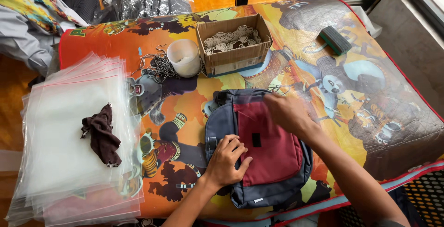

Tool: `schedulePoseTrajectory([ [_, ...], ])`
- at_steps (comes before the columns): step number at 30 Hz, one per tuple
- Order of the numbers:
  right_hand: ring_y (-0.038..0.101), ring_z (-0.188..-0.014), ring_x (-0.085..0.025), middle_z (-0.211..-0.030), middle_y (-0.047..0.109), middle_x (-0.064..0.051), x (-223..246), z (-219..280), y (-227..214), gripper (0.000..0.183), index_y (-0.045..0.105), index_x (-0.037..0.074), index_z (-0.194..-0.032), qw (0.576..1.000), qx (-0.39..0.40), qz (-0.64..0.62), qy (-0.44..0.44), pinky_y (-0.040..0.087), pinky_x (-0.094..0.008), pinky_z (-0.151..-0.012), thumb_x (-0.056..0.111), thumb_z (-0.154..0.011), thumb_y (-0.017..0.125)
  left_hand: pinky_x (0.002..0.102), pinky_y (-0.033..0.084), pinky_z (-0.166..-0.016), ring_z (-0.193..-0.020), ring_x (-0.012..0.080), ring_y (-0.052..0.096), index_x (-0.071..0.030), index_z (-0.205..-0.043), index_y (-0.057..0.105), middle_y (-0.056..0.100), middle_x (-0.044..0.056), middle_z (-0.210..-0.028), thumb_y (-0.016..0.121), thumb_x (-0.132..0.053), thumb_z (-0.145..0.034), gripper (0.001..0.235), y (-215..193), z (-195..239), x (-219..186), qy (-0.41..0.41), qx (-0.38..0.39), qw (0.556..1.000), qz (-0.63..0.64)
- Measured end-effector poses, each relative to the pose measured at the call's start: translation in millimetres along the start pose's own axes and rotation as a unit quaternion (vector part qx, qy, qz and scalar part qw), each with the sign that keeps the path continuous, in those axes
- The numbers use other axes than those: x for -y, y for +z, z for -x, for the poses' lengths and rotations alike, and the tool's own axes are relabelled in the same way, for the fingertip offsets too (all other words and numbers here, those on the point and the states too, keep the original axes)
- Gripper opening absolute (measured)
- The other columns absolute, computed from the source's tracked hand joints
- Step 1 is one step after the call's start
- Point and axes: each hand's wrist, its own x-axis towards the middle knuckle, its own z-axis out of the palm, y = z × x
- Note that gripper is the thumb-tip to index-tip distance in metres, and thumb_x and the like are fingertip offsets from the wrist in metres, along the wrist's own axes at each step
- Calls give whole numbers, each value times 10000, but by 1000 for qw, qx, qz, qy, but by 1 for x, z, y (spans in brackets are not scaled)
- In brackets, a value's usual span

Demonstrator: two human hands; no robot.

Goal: The person attaches a keychain to a black bag, wipes a plastic bag with a cloth, and places the bag inside. They then seal the plastic bag and place it in a basket. Finally, they pick up a red and grey bag, adjust its strap, and place a small rectangular object inside.

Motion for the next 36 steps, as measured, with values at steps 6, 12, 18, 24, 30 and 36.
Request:
schedulePoseTrajectory([
  [6,642,-691,-189,-817,734,3,24,-9,-34,34,698,198,-904,960,185,-208,43,476,-352,-646,196,-908,664,453,501,-886,-1036,339,569,19,-915,664,614,117,-916,717,-207,-858,239,-2,-1,-1,-12,1,1000,10],
  [12,465,-480,-169,-735,602,-65,4,-13,0,132,567,91,-915,997,-65,-35,1,359,-318,-344,112,-1038,523,425,506,-902,-1009,327,563,14,-915,670,617,119,-900,716,-170,-867,195,-5,-6,0,-21,0,998,56],
  [18,678,-705,-382,-862,643,-42,10,2,18,127,617,251,-1010,1000,0,5,9,567,-533,-616,321,-937,541,489,488,-863,-960,361,597,-25,-1174,602,564,145,-989,652,-129,-899,298,-29,-25,37,-159,-173,956,-174],
  [24,636,-581,-411,-785,595,-66,23,37,16,147,580,252,-970,990,49,29,-126,546,-543,-542,279,-826,565,422,471,-706,-790,300,599,-115,-887,596,548,58,-754,597,-221,-928,114,-7,-5,88,-208,-111,949,-211],
  [30,567,-454,-320,-600,629,-41,76,91,-36,93,539,150,-712,931,273,-170,-171,422,-467,-438,136,-797,575,427,405,-719,-802,292,577,-104,-848,567,633,42,-808,620,-193,-894,113,-7,-6,83,-218,-90,943,-236],
  [36,625,-585,-192,-701,692,-7,69,97,-74,63,649,158,-828,886,353,-290,-82,479,-344,-597,102,-822,620,468,447,-761,-929,335,571,-97,-1070,569,617,116,-946,631,-168,-891,203,-9,-11,76,-253,-84,941,-210],
])
